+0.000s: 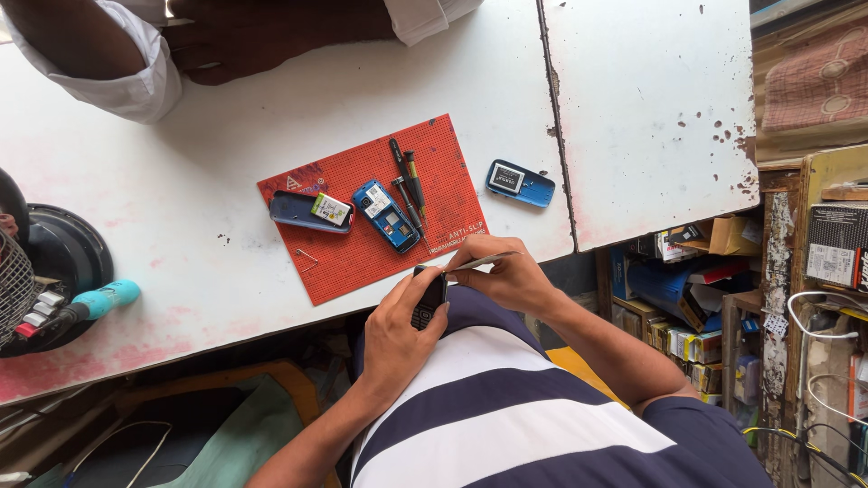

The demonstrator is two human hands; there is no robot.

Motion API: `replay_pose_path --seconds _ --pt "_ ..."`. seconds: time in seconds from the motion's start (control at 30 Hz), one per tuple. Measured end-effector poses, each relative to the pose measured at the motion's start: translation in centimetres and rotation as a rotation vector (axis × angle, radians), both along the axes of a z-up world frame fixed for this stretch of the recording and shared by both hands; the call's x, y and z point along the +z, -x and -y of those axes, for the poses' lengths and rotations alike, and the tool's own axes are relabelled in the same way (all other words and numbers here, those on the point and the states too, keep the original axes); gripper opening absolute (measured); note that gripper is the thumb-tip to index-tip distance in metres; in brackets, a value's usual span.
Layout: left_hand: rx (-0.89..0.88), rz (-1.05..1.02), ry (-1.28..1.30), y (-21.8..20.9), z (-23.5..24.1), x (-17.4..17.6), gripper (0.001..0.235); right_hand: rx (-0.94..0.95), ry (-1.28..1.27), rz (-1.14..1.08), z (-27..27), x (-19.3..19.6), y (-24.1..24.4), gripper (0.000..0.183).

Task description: The person uses a screwdriver and a metal prying tool to open and manipulate the back cover of a yellow mobile phone. They also retrieve and count banknotes from a drawer, then hand them to another person across the table before resuming work on the phone.

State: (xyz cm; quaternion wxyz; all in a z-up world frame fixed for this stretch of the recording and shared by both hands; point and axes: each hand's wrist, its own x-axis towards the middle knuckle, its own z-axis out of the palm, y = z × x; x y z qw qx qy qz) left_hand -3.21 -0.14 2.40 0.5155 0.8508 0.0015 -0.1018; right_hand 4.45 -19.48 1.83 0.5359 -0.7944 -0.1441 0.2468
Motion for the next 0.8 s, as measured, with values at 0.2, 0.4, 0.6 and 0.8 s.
replay_pose_path --seconds 0.2,0.4,0.6,0.8 --pt "0.019 -0.062 -0.008 0.0 -0.2 -0.1 0.051 0.001 -0.033 0.017 -0.1 -0.3 0.1 0.011" --pt "0.113 -0.055 0.139 0.2 -0.7 -0.1 0.053 -0.123 -0.196 -0.228 -0.9 -1.8 0.2 0.012" --pt "0.198 -0.058 0.252 0.8 -1.4 -1.6 0.054 -0.232 -0.411 -0.348 -1.5 -3.0 1.3 0.014" --pt "0.218 -0.158 0.315 0.8 -1.5 -1.8 0.054 -0.238 -0.331 -0.266 -1.7 -2.7 2.9 0.021"
